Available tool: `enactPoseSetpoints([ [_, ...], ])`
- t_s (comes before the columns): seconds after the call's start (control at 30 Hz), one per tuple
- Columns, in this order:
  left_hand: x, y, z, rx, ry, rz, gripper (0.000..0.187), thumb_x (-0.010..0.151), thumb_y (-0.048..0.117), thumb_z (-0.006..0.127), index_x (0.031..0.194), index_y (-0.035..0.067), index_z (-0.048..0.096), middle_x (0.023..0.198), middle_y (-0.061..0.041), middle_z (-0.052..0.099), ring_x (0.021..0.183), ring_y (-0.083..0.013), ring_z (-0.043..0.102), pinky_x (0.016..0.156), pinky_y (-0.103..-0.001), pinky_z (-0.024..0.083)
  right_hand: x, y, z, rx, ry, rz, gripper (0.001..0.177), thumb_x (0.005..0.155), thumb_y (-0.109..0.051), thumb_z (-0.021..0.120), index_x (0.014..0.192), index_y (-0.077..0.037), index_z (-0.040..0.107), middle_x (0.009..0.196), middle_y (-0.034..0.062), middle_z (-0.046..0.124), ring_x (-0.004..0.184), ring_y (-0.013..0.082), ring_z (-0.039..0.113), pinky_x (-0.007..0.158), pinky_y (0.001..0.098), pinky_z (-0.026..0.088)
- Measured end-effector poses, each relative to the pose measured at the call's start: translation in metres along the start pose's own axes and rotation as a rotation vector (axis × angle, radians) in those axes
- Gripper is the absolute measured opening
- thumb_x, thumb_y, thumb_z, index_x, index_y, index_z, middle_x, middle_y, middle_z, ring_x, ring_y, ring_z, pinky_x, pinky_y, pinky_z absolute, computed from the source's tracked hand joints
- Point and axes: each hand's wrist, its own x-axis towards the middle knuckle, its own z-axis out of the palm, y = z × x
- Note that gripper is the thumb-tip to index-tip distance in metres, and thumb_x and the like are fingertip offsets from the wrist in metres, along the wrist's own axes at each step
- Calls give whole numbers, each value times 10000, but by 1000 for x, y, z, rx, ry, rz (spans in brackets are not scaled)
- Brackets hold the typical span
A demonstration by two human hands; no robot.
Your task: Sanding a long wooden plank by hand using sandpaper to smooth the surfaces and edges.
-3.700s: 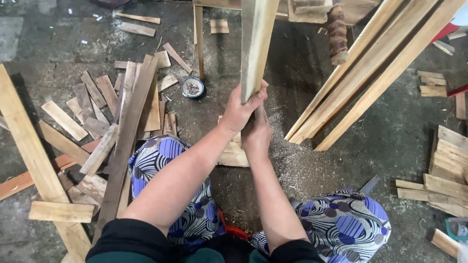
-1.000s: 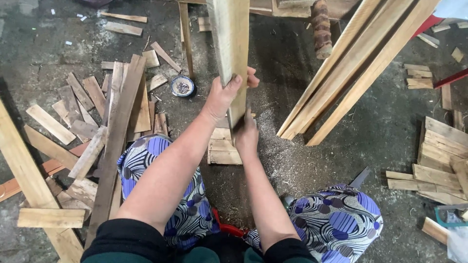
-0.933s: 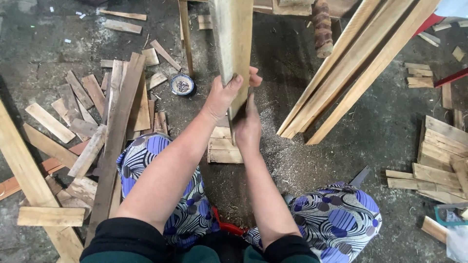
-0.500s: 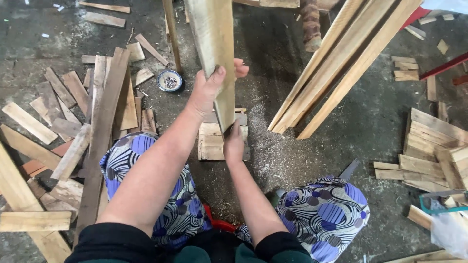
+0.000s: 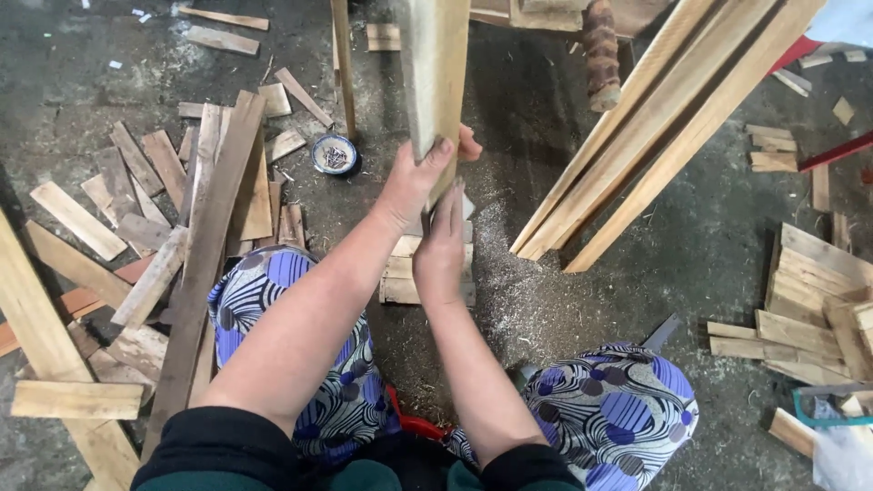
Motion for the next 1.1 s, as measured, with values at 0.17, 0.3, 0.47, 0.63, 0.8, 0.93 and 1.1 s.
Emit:
enactPoseSetpoints([
  [0.17,10,-9,-13,5,27,41,541,966,619,575,1119,110,679,953,-74,725,951,-191,701,970,-355,522,-41,64,55,-32,-86,99,738,929,0,471,1630,-70,252,1586,189,385,1294,393,561,1026,431,540],
  [0.3,9,-8,-11,-1,43,46,543,972,623,558,1110,106,652,910,-65,686,904,-179,673,927,-336,514,-56,141,110,-142,-276,266,755,890,-37,528,1605,-77,289,1519,161,475,1117,429,667,913,514,585],
  [0.47,4,-13,-9,23,89,44,496,982,587,581,1118,113,637,888,-33,668,883,-152,656,917,-328,511,-7,2,-3,95,-201,156,711,945,-42,446,1629,-81,255,1564,233,429,1298,469,540,1008,577,502],
  [0.63,1,-12,-3,42,170,90,452,1006,491,597,1135,59,621,884,-48,637,890,-166,638,912,-340,531,-11,-25,-13,17,-57,-36,736,916,53,419,1627,-51,260,1625,214,371,1374,405,513,1083,490,492],
  [0.8,8,-17,-13,62,218,74,489,999,598,546,1124,130,609,866,-13,618,875,-136,626,927,-331,515,-71,92,79,-157,-170,143,733,933,27,451,1629,-97,258,1563,170,458,1262,383,608,985,489,553],
  [0.93,8,-16,-11,65,205,56,516,982,633,551,1133,144,622,872,-12,623,888,-137,627,951,-337,508,-109,194,134,-353,-497,298,757,911,6,433,1635,-108,242,1273,213,655,1068,419,715,879,540,601],
  [1.1,7,-14,-8,80,208,46,487,992,601,554,1137,141,623,869,-12,626,888,-130,632,947,-328,511,-46,140,96,-154,-338,238,743,826,-31,525,1559,-90,420,1200,199,706,1039,414,718,808,521,598],
])
